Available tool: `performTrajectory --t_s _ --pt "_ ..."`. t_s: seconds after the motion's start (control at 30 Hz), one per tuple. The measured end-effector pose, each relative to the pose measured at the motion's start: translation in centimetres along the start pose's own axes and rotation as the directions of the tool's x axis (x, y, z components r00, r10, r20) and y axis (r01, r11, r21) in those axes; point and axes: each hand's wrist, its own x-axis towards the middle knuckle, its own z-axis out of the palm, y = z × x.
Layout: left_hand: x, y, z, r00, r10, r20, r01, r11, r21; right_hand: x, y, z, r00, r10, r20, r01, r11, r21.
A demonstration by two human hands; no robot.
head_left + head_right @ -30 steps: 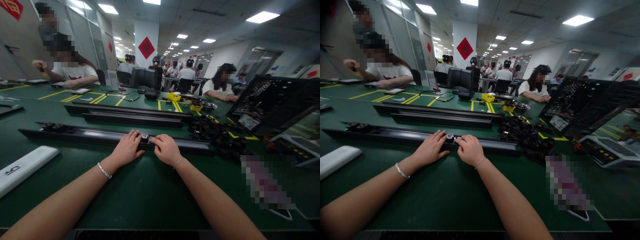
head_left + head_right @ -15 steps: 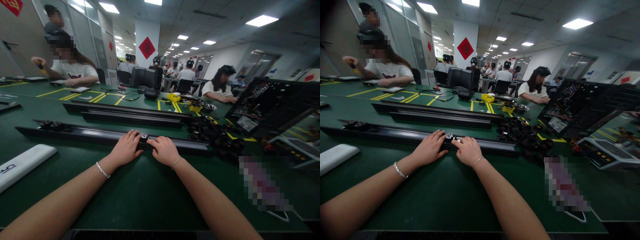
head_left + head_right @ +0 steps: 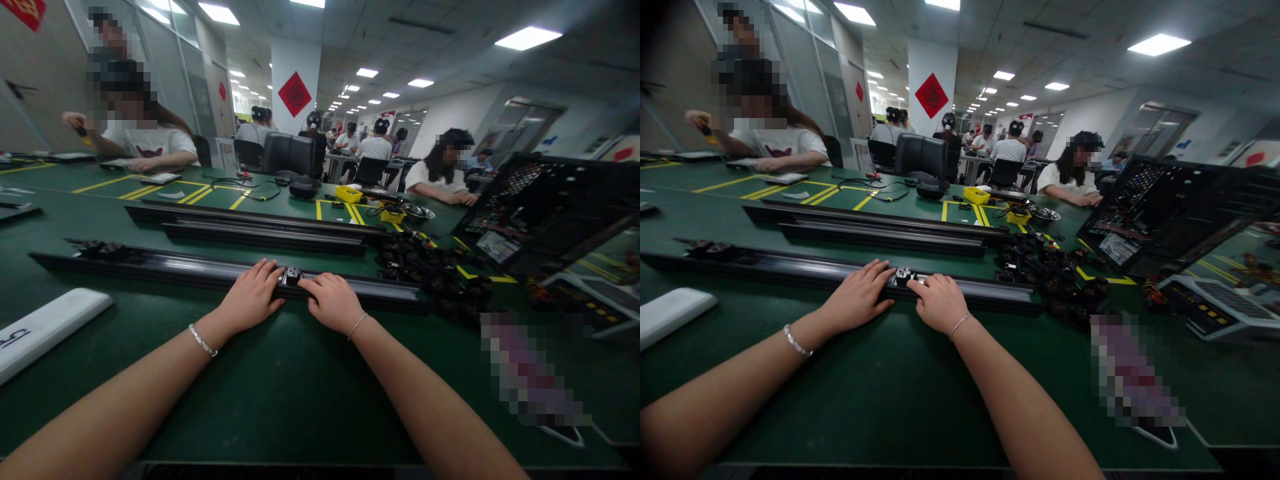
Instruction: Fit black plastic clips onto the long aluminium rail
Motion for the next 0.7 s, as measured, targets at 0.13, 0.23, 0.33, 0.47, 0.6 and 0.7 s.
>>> performTrajectory --t_s 0.13,0.23,0.33,0.47,0.6,0.7 --pt "0.0 0.1 -0.2 1.000 -0.004 0.005 0.004 1.000 -0.008 -0.1 0.2 -0.2 1.000 0.005 0.023 -0.005 1.000 -0.001" --pt "0.0 0.1 -0.3 1.000 -0.005 0.013 0.005 1.000 -0.016 -0.2 0.4 -0.3 0.999 0.000 0.033 0.000 1.000 0.003" --pt "0.0 0.0 -0.3 1.000 -0.004 0.007 0.004 1.000 -0.031 -0.4 0.7 -0.4 0.999 0.007 0.044 -0.007 1.000 0.009" --pt "0.0 -0.1 -0.2 1.000 0.002 0.006 -0.002 0.999 -0.039 -0.8 1.2 -0.7 0.998 0.020 0.052 -0.021 1.000 0.016" --pt "0.0 -0.2 -0.2 1.000 0.007 -0.005 -0.007 0.998 -0.058 -0.9 1.6 -1.0 0.997 0.012 0.080 -0.015 0.999 0.035" --pt "0.0 -0.2 -0.3 1.000 0.005 -0.004 -0.005 0.998 -0.065 -1.0 1.7 -1.2 0.996 -0.005 0.091 0.002 0.999 0.039"
